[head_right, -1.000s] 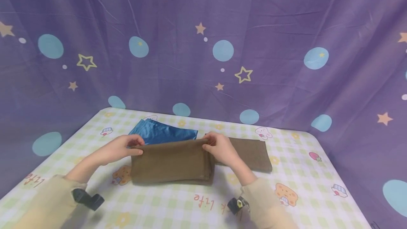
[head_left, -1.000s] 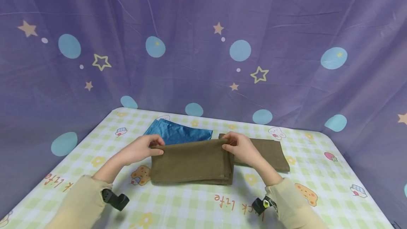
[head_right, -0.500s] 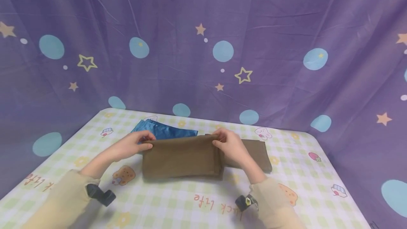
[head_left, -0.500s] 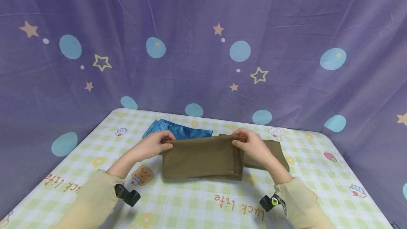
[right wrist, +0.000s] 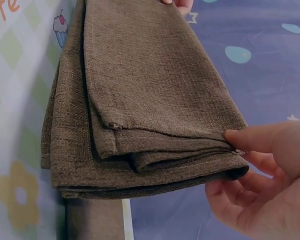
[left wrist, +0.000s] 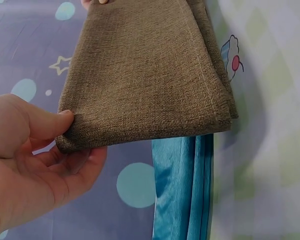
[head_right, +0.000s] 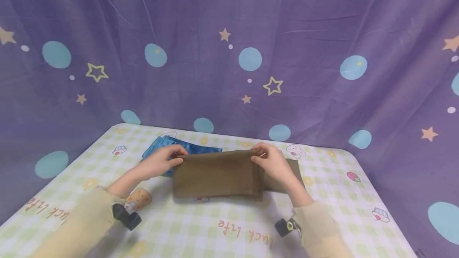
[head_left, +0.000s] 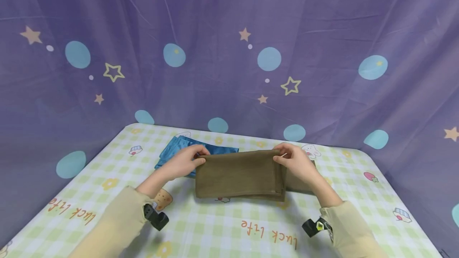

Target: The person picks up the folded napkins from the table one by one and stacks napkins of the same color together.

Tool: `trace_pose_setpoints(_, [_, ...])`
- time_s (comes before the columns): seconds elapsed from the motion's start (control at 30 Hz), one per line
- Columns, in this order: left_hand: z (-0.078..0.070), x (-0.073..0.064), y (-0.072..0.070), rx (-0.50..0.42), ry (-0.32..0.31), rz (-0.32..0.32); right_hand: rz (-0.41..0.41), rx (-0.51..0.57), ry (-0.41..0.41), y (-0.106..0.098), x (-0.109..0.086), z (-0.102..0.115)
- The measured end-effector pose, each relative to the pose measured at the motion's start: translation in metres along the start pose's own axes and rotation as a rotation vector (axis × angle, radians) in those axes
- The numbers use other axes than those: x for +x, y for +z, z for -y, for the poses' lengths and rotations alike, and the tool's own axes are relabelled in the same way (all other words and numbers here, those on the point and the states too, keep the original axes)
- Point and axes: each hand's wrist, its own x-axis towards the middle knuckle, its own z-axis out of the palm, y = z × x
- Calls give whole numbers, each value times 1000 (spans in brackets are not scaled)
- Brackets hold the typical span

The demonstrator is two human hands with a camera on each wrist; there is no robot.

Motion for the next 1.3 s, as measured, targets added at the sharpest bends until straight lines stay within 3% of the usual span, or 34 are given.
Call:
trace_pose_setpoints(0.47, [-10, 24, 13, -65, -21, -7, -10, -12, 51, -20, -6, -16])
trace_pose_setpoints(0.8, [-13, 42, 27, -160, -24, -46, -52, -84, 71, -34, -8, -23])
trace_pose_setpoints(1.3, [-26, 66, 48, -220, -47, -62, -111, -80, 95, -52, -9, -45])
